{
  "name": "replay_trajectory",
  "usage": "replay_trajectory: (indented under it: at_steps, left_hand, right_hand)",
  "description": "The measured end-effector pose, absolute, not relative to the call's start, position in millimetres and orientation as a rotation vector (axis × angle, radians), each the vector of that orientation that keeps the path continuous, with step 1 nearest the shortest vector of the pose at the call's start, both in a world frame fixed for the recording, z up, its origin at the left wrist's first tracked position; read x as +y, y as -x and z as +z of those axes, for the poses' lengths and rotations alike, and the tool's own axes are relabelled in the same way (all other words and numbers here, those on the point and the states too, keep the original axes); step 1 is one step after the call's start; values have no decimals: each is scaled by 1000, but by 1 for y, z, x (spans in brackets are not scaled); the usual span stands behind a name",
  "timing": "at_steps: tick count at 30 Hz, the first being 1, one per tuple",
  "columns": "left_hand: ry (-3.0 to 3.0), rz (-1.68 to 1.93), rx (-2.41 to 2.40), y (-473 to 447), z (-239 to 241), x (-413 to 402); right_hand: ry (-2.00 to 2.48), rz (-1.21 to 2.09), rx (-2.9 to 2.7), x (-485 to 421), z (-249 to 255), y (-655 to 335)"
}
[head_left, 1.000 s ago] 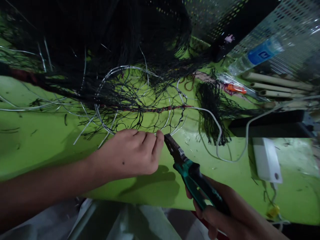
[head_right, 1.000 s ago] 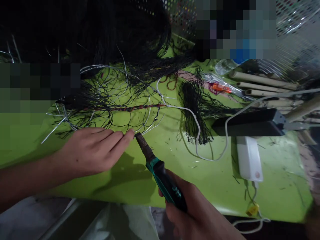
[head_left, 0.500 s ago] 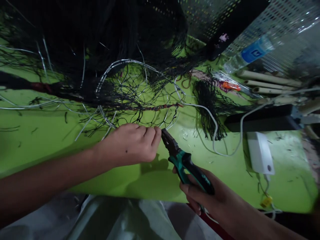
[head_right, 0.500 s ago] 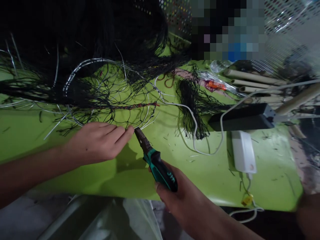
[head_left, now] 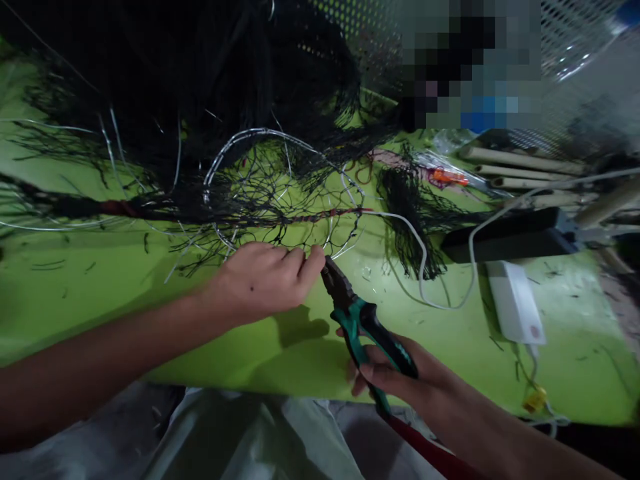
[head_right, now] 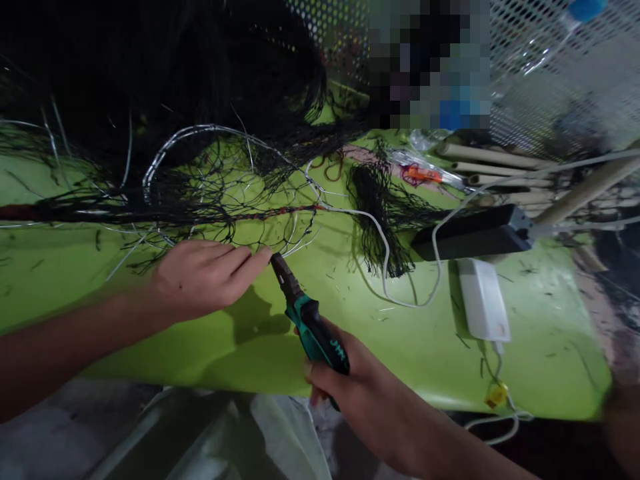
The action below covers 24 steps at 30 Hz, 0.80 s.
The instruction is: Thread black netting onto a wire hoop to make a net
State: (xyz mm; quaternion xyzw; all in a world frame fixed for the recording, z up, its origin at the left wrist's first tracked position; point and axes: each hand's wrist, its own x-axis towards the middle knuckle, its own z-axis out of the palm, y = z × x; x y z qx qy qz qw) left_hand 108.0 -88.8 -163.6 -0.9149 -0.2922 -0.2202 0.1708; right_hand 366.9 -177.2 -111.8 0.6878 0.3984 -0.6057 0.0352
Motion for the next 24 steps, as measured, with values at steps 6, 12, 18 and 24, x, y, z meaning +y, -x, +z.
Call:
replay_trajectory:
  at_steps: [6,12,18,24]
  left_hand:
    - [2521,-673,-980,-101,-151,-88]
    - [2423,-998,-1111,-100,-149,-78]
    - [2217,-1174,-1196,-94,-114,-50]
    - [1941,-1252,-1440,-61,-6,-32]
  right_hand:
    - [-2067,-2070,1080,-180,-92,-388]
    - [-1891,-2194,1294,-192,-102,-407]
    - [-1811,-2354,1583,-199,-123,-395]
    - [-1645,-2344,1849,-186,-126,-359]
